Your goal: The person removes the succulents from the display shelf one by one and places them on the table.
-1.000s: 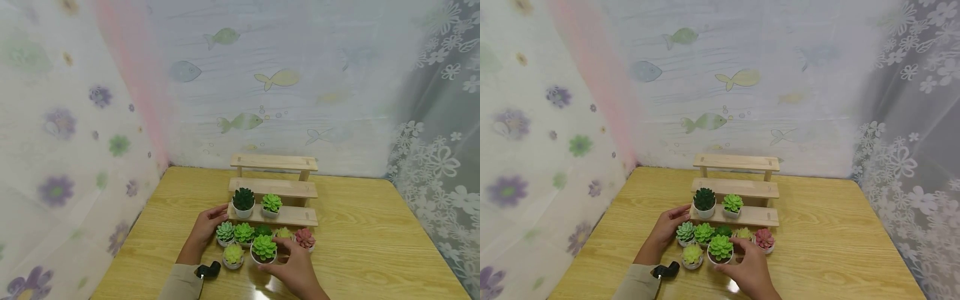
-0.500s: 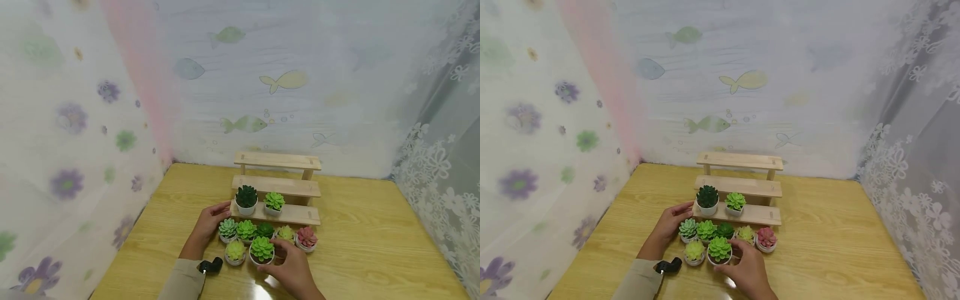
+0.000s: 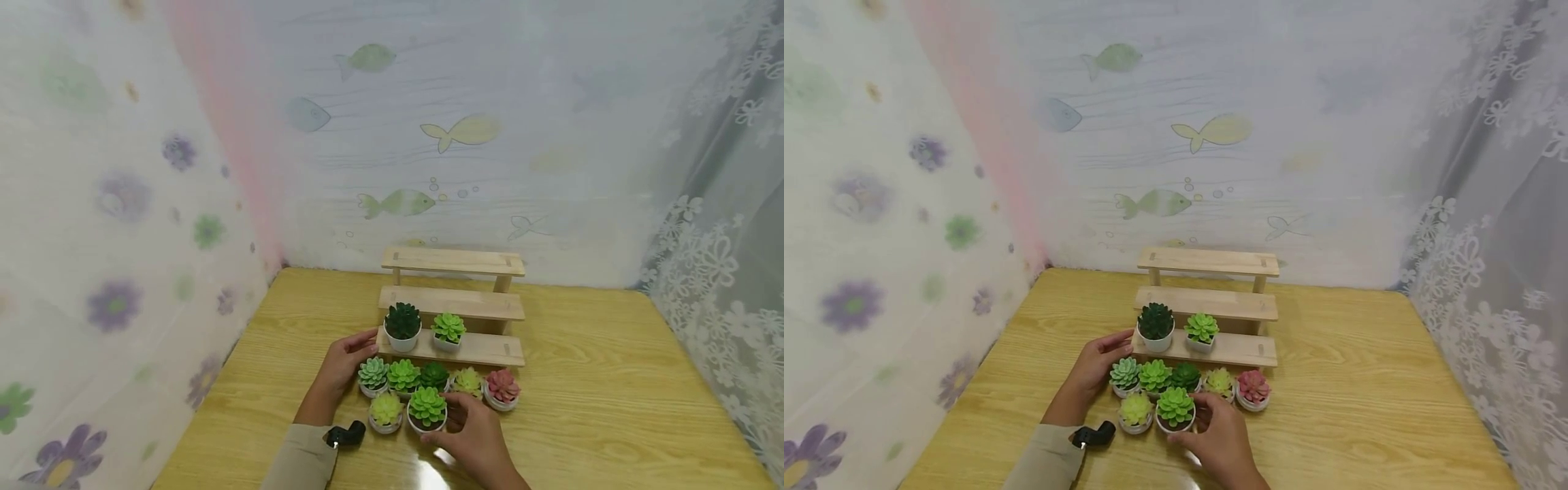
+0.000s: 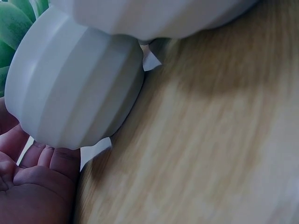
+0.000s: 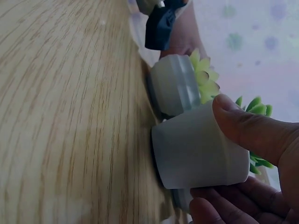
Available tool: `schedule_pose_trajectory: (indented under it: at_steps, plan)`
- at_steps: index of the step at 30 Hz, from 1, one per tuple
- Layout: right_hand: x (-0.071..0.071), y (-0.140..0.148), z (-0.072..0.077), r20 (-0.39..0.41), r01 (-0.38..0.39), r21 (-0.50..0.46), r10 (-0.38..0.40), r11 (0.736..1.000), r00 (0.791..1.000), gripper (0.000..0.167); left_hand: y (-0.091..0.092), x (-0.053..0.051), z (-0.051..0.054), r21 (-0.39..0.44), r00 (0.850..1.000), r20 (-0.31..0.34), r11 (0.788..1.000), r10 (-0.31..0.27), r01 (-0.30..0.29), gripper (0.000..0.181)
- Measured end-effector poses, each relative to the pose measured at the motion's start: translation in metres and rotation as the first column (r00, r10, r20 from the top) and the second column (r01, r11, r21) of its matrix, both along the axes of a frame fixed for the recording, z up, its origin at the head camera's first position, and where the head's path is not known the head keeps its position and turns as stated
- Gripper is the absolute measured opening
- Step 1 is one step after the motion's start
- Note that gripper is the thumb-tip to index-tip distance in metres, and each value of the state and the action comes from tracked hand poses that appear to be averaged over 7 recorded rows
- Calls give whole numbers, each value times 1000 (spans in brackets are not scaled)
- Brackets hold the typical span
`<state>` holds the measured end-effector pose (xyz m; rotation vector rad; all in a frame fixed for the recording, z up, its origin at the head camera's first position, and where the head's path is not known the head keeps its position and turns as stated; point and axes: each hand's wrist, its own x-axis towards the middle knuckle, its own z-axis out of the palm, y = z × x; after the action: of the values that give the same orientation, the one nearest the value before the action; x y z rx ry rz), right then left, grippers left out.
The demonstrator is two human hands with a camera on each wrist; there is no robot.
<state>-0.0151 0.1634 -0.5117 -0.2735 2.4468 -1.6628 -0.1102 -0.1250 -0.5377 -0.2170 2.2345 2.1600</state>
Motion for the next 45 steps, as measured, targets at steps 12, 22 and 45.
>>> schedule_pose_trajectory:
  at_steps: [12,22,45]
  plan:
    - [0,-2,-1,-38,6,81,-3,997,999,73,-1,-1,-6,-1,1000,-3,1000,6,-6,39]
    - [0,-3,-2,-74,8,125,2,992,997,71,-1,0,-4,11,1000,15,1000,13,-13,39]
    - [1,9,8,-148,22,155,1,988,989,73,-1,-2,-5,17,1000,9,1000,5,-5,40]
